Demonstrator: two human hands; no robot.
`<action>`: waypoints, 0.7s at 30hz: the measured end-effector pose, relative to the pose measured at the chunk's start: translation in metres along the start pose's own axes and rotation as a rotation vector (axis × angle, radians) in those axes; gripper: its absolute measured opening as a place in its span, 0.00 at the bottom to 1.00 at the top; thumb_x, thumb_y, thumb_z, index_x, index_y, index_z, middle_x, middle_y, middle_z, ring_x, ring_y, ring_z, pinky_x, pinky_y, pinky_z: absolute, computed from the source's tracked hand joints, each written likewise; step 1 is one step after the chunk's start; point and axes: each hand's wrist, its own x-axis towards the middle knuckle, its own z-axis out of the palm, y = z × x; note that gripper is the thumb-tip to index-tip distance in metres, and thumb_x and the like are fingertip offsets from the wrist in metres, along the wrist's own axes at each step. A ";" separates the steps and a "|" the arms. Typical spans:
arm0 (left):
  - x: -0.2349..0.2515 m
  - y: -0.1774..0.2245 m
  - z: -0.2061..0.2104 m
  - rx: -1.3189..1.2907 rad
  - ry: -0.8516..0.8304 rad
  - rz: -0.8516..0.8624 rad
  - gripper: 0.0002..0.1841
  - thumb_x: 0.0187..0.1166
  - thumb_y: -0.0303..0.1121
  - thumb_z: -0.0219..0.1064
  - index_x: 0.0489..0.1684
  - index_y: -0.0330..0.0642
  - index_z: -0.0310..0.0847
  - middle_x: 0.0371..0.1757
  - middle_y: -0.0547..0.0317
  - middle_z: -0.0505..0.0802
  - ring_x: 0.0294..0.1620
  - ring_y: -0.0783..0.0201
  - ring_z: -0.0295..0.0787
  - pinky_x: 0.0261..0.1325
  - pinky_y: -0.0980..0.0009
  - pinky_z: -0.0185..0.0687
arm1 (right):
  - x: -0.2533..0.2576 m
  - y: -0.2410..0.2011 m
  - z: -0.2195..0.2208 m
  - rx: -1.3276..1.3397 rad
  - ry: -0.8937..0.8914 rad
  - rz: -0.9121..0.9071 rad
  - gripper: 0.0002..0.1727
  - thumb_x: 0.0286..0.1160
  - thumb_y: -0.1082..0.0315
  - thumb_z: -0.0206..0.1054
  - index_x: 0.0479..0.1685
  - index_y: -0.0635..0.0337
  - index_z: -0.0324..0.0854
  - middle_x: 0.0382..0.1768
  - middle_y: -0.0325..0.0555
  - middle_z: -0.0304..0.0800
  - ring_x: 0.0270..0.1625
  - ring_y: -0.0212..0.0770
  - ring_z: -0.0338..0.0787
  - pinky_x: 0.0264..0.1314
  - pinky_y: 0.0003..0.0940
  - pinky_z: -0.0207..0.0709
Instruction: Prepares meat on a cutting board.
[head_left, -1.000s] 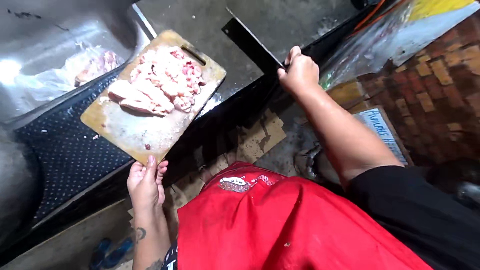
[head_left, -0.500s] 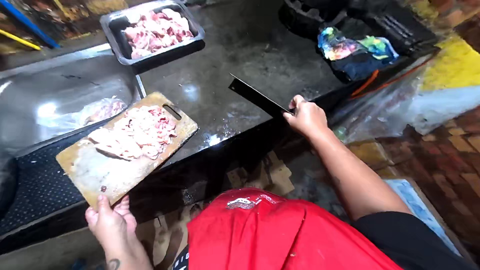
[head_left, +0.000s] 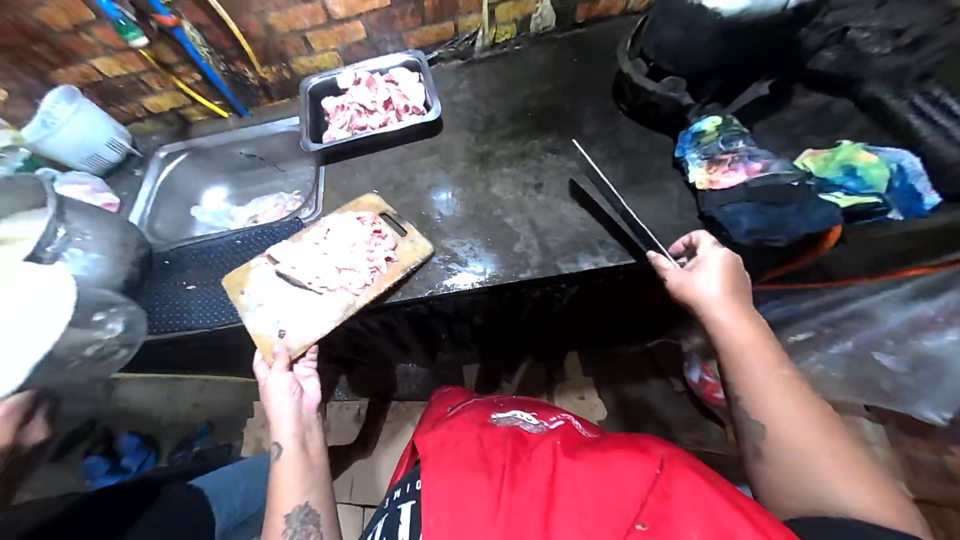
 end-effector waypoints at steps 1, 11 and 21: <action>-0.009 -0.002 0.008 0.001 -0.006 -0.025 0.21 0.95 0.26 0.43 0.84 0.44 0.50 0.58 0.52 0.81 0.44 0.64 0.91 0.43 0.68 0.92 | 0.002 0.003 0.000 0.020 0.000 0.011 0.26 0.84 0.54 0.70 0.67 0.68 0.78 0.51 0.77 0.88 0.58 0.77 0.87 0.61 0.78 0.72; -0.066 -0.041 0.096 0.114 -0.267 -0.282 0.23 0.92 0.21 0.47 0.84 0.42 0.51 0.65 0.44 0.82 0.49 0.56 0.92 0.46 0.62 0.93 | 0.010 0.008 0.002 0.147 0.030 0.018 0.25 0.83 0.56 0.71 0.65 0.70 0.78 0.46 0.74 0.88 0.47 0.71 0.90 0.55 0.73 0.78; -0.077 -0.071 0.156 0.594 -0.838 -0.362 0.23 0.85 0.21 0.62 0.77 0.25 0.63 0.45 0.48 0.90 0.42 0.64 0.93 0.52 0.68 0.91 | 0.005 -0.015 -0.023 0.284 -0.022 -0.012 0.21 0.87 0.62 0.67 0.68 0.67 0.74 0.31 0.55 0.86 0.23 0.40 0.85 0.31 0.38 0.84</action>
